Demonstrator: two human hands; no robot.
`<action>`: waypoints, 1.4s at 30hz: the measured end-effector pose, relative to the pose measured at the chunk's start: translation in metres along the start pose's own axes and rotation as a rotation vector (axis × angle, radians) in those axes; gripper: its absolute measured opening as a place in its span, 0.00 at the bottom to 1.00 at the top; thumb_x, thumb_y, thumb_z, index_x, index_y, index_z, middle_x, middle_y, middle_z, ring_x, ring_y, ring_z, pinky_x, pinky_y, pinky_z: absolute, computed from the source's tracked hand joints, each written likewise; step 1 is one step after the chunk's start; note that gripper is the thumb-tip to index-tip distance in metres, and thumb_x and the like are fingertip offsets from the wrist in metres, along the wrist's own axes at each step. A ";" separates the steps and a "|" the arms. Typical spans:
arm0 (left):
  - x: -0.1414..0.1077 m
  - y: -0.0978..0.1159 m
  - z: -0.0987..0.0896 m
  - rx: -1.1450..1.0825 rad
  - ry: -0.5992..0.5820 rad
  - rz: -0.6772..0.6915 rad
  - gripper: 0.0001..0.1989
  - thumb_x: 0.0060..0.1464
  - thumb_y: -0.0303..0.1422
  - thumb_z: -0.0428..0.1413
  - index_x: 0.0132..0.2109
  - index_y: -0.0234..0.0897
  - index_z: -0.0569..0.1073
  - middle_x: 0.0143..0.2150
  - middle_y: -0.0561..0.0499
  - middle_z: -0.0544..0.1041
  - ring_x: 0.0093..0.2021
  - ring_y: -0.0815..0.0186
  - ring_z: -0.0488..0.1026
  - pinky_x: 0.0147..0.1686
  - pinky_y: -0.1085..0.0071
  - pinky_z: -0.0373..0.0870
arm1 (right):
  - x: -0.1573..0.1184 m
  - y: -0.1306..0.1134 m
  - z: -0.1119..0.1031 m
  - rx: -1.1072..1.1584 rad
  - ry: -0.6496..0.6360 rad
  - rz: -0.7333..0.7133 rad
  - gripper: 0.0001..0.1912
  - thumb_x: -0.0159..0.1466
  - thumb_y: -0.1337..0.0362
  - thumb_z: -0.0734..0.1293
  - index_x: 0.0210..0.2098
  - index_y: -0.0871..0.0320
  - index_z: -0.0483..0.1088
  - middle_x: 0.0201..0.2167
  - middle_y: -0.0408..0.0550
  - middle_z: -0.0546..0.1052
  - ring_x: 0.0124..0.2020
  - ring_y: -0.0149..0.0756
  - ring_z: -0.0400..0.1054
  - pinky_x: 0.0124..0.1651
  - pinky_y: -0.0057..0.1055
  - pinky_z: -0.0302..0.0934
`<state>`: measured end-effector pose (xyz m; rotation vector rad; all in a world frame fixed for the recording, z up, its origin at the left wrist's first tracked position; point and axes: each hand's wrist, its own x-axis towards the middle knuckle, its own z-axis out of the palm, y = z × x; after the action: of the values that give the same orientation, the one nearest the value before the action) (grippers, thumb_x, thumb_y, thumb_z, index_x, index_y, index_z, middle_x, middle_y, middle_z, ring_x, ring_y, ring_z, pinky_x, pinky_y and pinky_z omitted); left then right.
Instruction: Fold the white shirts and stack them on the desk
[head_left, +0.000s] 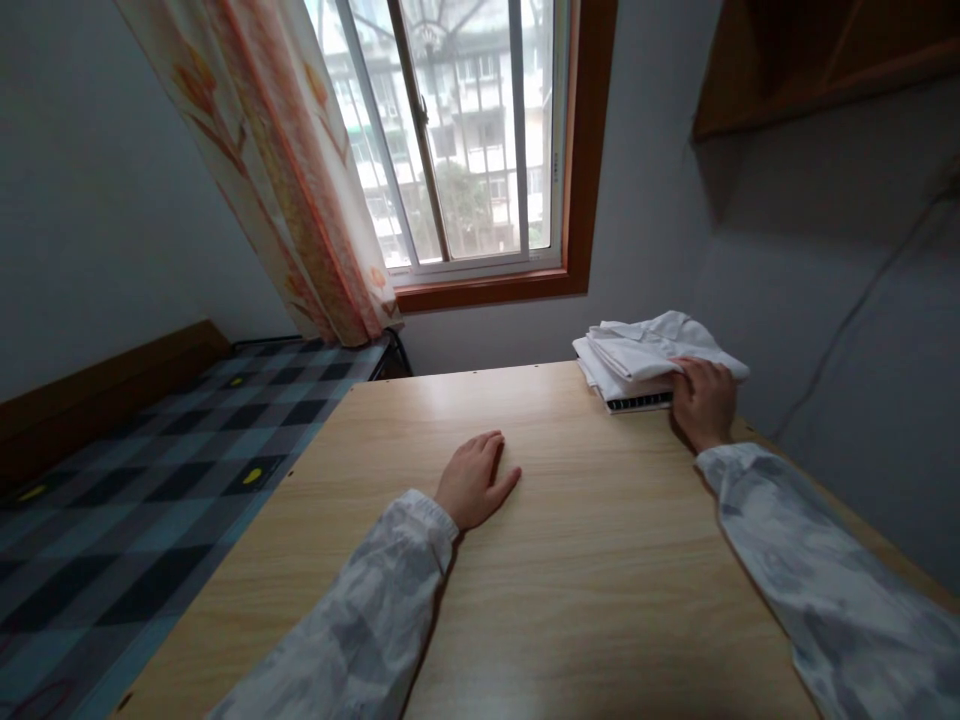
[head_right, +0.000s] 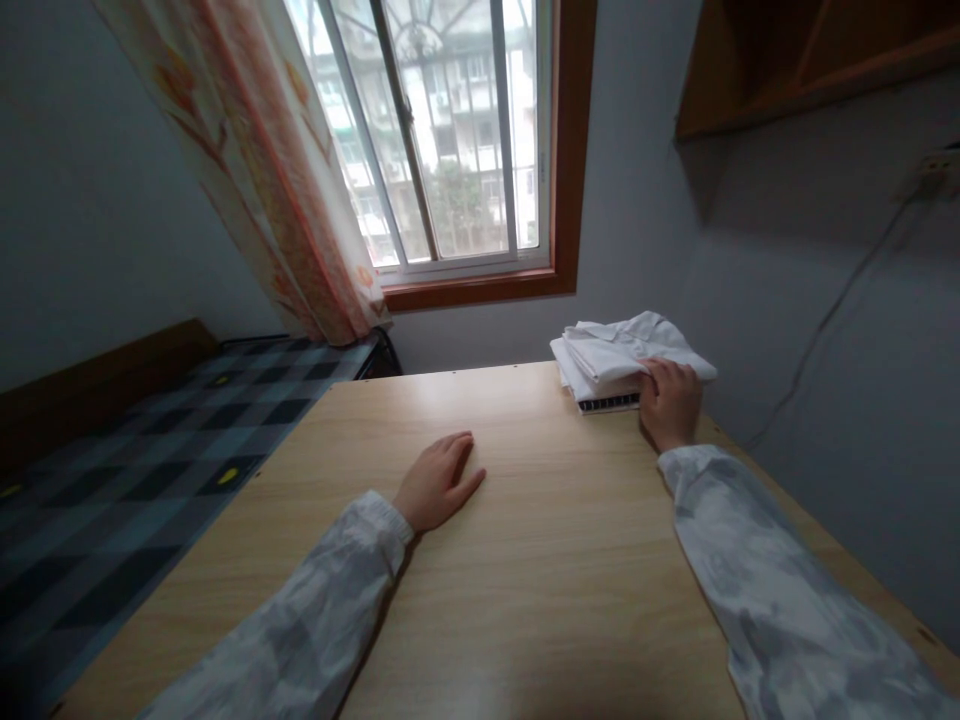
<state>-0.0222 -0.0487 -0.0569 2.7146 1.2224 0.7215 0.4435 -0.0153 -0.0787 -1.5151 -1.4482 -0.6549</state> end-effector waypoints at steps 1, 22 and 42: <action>0.000 0.000 0.000 -0.002 0.000 -0.002 0.25 0.68 0.45 0.59 0.65 0.36 0.73 0.68 0.33 0.76 0.68 0.44 0.74 0.69 0.45 0.70 | 0.001 -0.003 -0.003 0.022 0.036 0.003 0.19 0.76 0.60 0.59 0.55 0.57 0.78 0.55 0.60 0.82 0.57 0.57 0.71 0.62 0.52 0.60; 0.004 -0.007 -0.003 -0.210 0.285 -0.011 0.26 0.63 0.43 0.65 0.64 0.39 0.74 0.69 0.36 0.75 0.69 0.46 0.72 0.72 0.44 0.67 | -0.065 -0.197 -0.077 0.626 -0.612 -0.624 0.10 0.76 0.59 0.70 0.53 0.51 0.81 0.47 0.51 0.86 0.45 0.44 0.79 0.48 0.41 0.71; 0.005 0.000 -0.004 -0.168 0.084 0.046 0.12 0.64 0.40 0.63 0.52 0.43 0.79 0.50 0.41 0.79 0.51 0.50 0.78 0.53 0.52 0.76 | -0.037 -0.177 -0.013 0.560 -0.680 -0.332 0.04 0.66 0.67 0.70 0.42 0.55 0.73 0.38 0.50 0.79 0.41 0.44 0.70 0.49 0.41 0.64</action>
<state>-0.0206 -0.0453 -0.0515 2.6070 1.0645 0.9080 0.2693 -0.0623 -0.0609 -1.0883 -2.1957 0.1307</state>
